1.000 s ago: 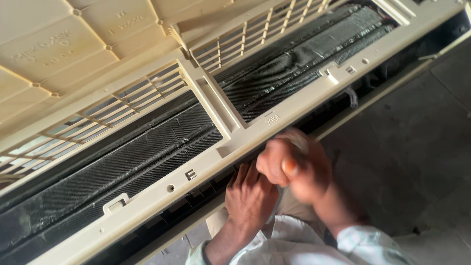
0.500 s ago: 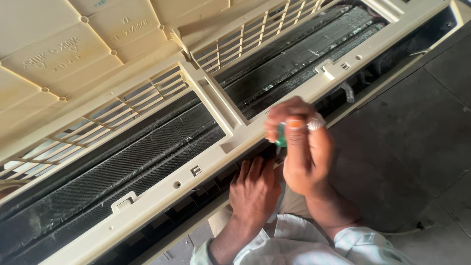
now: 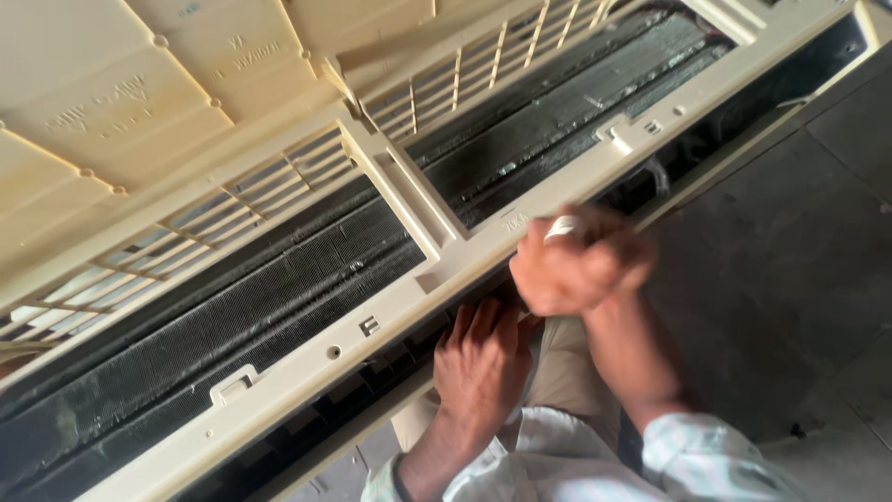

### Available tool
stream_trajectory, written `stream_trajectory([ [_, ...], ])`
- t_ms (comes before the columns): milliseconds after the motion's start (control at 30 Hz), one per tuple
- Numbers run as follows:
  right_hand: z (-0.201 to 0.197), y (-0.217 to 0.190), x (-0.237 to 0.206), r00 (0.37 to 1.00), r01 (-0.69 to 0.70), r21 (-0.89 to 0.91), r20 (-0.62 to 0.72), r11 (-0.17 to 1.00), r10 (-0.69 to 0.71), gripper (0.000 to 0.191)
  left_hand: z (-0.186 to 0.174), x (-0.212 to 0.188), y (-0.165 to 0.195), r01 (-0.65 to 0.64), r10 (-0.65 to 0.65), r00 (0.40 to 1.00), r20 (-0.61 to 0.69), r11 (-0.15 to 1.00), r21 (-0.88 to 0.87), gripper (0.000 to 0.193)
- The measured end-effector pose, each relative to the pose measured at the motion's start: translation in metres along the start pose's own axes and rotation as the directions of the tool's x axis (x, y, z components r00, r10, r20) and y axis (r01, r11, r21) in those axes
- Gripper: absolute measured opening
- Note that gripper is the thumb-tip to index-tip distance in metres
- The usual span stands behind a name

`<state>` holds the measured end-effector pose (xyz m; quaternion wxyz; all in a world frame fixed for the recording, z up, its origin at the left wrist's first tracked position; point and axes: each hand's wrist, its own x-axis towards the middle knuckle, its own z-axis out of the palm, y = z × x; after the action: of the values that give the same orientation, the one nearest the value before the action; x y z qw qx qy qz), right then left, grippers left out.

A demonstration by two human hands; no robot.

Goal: The person kneels beside a split air conditioner indoor unit lying on the floor, opens its front cover, removes the front panel and filter, and uses a green-handled screwdriver to unscrew and loosen components along the unit's lower edge, working along its length.

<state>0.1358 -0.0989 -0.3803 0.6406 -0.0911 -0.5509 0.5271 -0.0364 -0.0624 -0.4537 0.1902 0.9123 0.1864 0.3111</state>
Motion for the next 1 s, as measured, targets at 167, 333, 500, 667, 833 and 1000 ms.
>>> stream_trajectory([
  [167,0.064,0.030,-0.026,0.790,-0.028,-0.790,-0.393,0.613,-0.471,0.039,-0.002,0.001,0.002,0.028,-0.028,0.999,0.029,0.999,-0.017,0.018],
  [333,0.049,0.044,-0.025,0.750,0.134,-0.594,-0.463,0.793,-0.473,0.043,0.006,-0.003,-0.004,0.025,-0.028,0.996,0.081,0.999,0.032,0.012],
  [500,0.007,0.015,0.001,0.995,-0.054,0.166,0.094,0.985,0.039,0.046,0.006,-0.008,-0.007,0.054,-0.054,0.994,0.095,0.999,0.000,0.013],
  [667,-0.004,0.025,0.015,0.896,-0.163,0.322,0.444,0.933,0.003,0.041,-0.001,-0.006,-0.005,-0.020,0.020,0.995,0.101,1.000,-0.003,0.017],
  [833,0.031,0.030,-0.030,0.887,0.025,-0.722,-0.303,0.691,-0.349,0.040,-0.010,-0.006,-0.005,-0.056,0.058,0.990,0.131,0.998,-0.020,0.022],
  [1000,0.048,0.044,-0.022,0.720,0.028,-0.683,-0.493,0.730,-0.489,0.037,-0.007,-0.008,-0.008,-0.018,0.021,0.985,0.169,1.000,-0.022,0.020],
])
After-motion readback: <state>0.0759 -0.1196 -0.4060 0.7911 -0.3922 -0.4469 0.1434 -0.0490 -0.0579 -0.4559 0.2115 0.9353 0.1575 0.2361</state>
